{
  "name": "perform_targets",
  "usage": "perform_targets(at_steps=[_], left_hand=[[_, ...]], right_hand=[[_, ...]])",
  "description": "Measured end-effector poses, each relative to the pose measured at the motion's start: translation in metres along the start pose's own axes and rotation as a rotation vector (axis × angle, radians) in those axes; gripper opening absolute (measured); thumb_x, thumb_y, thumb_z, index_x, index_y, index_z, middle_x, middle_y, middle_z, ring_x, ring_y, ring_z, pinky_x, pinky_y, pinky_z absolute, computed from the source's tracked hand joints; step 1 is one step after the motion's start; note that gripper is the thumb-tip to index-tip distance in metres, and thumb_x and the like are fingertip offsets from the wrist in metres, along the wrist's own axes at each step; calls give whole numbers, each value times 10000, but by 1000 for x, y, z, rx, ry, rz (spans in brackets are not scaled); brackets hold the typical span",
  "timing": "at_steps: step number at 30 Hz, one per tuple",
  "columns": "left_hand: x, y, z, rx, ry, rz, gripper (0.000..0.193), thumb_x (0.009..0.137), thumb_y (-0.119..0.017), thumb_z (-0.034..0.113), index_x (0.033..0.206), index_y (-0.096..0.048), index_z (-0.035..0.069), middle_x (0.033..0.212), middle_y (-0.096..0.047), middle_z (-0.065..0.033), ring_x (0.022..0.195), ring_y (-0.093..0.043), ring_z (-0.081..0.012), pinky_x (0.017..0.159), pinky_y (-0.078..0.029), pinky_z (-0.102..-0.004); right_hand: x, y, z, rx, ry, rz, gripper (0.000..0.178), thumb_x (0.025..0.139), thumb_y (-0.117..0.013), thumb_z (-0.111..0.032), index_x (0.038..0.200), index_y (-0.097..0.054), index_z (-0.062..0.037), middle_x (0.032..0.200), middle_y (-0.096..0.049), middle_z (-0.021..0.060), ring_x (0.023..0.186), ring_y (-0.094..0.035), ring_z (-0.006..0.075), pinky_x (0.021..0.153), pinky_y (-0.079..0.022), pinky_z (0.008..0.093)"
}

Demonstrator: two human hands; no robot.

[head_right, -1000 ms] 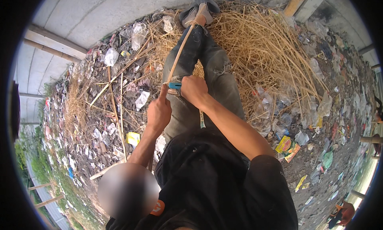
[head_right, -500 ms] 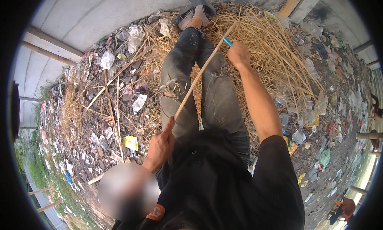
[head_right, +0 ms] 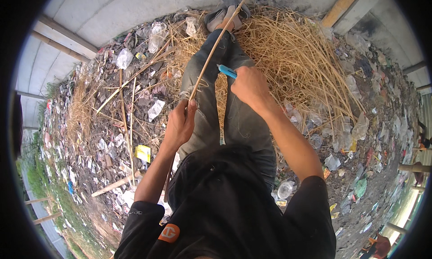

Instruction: The person sits on a pile of straw and debris while using a utility knife to shave and smooth a long, thin bamboo stick. They repeatedly scrape the blade along the length of the stick to remove the outer layer, holding the stick with their left hand and the knife with their right.

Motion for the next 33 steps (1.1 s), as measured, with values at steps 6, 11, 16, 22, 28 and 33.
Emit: perform_targets(at_steps=[6, 11, 16, 22, 28, 33], left_hand=[[10, -13, -1, 204, -90, 78, 308, 1060, -510, 242, 936, -530, -40, 717, -616, -324, 729, -621, -531, 637, -466, -579], [5, -18, -3, 389, -30, 13, 265, 1061, -488, 230, 994, -490, -26, 703, -619, -337, 670, -613, -548, 589, -480, -614], [2, -18, -25, 418, -74, 15, 250, 1063, -484, 226, 1021, -456, -18, 675, -611, -331, 635, -613, -539, 546, -476, -606], [-3, -5, -30, 423, -38, -23, 216, 1058, -483, 189, 1013, -450, -19, 656, -606, -316, 623, -614, -527, 539, -475, -594], [-80, -14, -32, 293, -78, -102, 212, 1048, -508, 209, 1029, -456, 4, 591, -594, -290, 570, -613, -515, 498, -466, -601], [-42, -19, -17, 257, -57, -54, 232, 1048, -512, 222, 1010, -457, 0, 601, -592, -301, 578, -606, -525, 507, -477, -596]], right_hand=[[-25, -35, -42, 15, 148, -108, 104, 806, -675, -81, 819, -725, 9, 834, -719, 236, 811, -723, 423, 734, -583, 497], [-9, -55, -29, -10, 156, -101, 138, 824, -630, -81, 812, -724, 20, 837, -722, 238, 806, -725, 420, 712, -583, 503], [10, -67, -31, -15, 154, -91, 165, 834, -606, -85, 803, -730, 21, 838, -722, 244, 817, -727, 419, 715, -586, 508], [40, -85, -34, -46, 81, -30, 170, 851, -618, -82, 883, -758, 11, 903, -736, 235, 870, -733, 408, 738, -592, 500], [85, -23, 65, -114, -167, 52, 151, 839, -654, -82, 900, -743, 24, 961, -723, 265, 927, -718, 422, 794, -570, 510], [48, -2, 14, -136, -40, 25, 131, 837, -648, -77, 868, -736, 16, 894, -723, 254, 870, -719, 429, 764, -575, 508]])
Point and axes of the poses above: each hand's wrist, its own x-axis towards the middle knuckle, its own y-axis out of the back of the hand, z = x × y, the point moved 1 cm from there along x, towards the middle knuckle
